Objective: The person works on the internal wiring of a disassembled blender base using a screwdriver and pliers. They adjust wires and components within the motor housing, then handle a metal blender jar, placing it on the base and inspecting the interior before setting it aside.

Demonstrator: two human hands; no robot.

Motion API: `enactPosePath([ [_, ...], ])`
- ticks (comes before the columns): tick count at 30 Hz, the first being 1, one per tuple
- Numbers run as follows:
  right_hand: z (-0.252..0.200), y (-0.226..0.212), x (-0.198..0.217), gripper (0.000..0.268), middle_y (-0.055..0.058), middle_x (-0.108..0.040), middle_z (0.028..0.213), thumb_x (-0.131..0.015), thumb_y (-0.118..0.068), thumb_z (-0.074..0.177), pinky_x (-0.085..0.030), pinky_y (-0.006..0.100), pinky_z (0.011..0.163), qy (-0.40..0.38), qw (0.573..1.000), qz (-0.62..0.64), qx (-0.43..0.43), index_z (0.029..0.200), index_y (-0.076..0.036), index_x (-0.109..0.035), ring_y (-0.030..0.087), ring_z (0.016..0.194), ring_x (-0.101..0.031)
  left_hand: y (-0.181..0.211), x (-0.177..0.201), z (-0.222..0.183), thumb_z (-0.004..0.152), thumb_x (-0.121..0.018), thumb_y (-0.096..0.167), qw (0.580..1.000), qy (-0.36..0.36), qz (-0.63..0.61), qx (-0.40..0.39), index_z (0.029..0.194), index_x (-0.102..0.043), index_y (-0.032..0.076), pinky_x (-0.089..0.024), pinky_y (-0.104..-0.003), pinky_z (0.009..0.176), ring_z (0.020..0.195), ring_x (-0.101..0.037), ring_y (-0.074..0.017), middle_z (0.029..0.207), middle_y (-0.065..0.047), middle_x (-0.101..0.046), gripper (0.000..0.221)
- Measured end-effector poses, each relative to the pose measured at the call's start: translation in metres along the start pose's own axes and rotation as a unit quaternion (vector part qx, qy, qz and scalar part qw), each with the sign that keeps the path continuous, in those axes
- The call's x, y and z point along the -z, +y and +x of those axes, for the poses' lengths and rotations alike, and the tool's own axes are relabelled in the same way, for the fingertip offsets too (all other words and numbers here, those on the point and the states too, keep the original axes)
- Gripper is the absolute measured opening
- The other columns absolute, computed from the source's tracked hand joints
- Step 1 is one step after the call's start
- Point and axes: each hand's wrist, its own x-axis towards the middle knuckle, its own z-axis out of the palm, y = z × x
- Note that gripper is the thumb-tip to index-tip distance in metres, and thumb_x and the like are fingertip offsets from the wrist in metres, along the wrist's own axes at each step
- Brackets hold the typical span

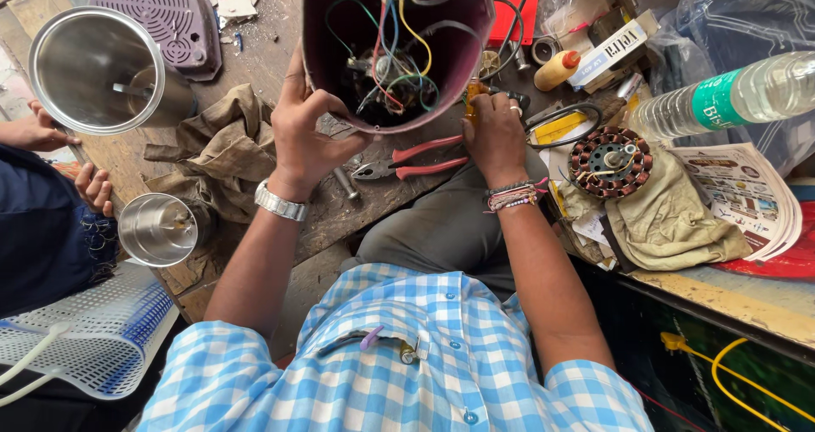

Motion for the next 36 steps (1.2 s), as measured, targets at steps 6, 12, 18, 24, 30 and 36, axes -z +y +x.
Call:
enactPosePath([
  [6,0.006,-0.001,0.002,0.034,0.014,-0.057,0.114,-0.08,-0.016,0.082,-0.05,0.046,0.094,0.009,0.999,-0.032,0.028,0.11,-0.006,-0.064,0.036,0.112,-0.056,0.0,-0.005,-0.019,0.074,-0.099,0.015,0.997,0.002,0.073,-0.017,0.096,-0.07,0.006,-0.061,-0.038,0.095,0.143,-0.054,-0.0429,0.164,-0.033,-0.021,0.037],
  [12,0.002,0.0,0.002,0.032,0.016,-0.054,0.109,-0.077,-0.022,0.086,-0.049,0.047,0.089,0.008,1.0,-0.029,-0.001,0.109,-0.003,-0.064,0.038,0.107,-0.054,0.01,0.002,-0.038,0.079,-0.098,0.016,0.994,-0.05,0.085,-0.036,0.1,-0.069,0.007,-0.059,-0.038,0.101,0.151,-0.047,-0.0451,0.168,-0.03,-0.012,0.037],
  [18,-0.001,0.003,0.001,0.027,0.014,-0.055,0.114,-0.075,-0.024,0.092,-0.049,0.046,0.09,0.066,0.994,-0.093,0.005,0.107,-0.006,-0.065,0.036,0.107,-0.054,0.017,-0.004,-0.037,0.08,-0.101,0.019,0.993,-0.048,0.094,-0.051,0.098,-0.067,0.008,-0.056,-0.042,0.11,0.154,-0.038,-0.0467,0.169,-0.025,-0.009,0.04],
  [24,-0.005,0.007,-0.002,0.023,0.012,-0.059,0.113,-0.077,-0.015,0.087,-0.05,0.044,0.091,0.041,0.995,-0.084,-0.02,0.103,-0.007,-0.063,0.034,0.108,-0.057,0.014,-0.002,-0.036,0.08,-0.102,0.013,0.996,-0.034,0.078,-0.041,0.102,-0.069,0.008,-0.058,-0.038,0.108,0.152,-0.041,-0.0452,0.17,-0.025,-0.009,0.04],
  [30,-0.005,0.008,0.001,0.019,0.013,-0.062,0.107,-0.079,-0.012,0.086,-0.05,0.047,0.088,0.056,0.997,-0.009,-0.044,0.101,-0.01,-0.068,0.036,0.105,-0.058,0.0,-0.003,-0.033,0.081,-0.101,0.013,0.997,-0.055,0.06,0.014,0.105,-0.067,0.006,-0.059,-0.034,0.102,0.146,-0.058,-0.0385,0.17,-0.031,-0.012,0.042],
  [36,-0.003,0.019,0.0,0.015,0.013,-0.064,0.103,-0.075,-0.005,0.086,-0.05,0.048,0.089,0.107,0.988,0.059,-0.091,0.1,-0.009,-0.069,0.037,0.101,-0.06,-0.005,0.005,-0.008,0.073,-0.105,0.016,0.98,-0.07,0.183,-0.028,0.103,-0.068,0.007,-0.053,-0.046,0.122,0.156,-0.036,-0.0425,0.168,-0.017,-0.022,0.048],
])
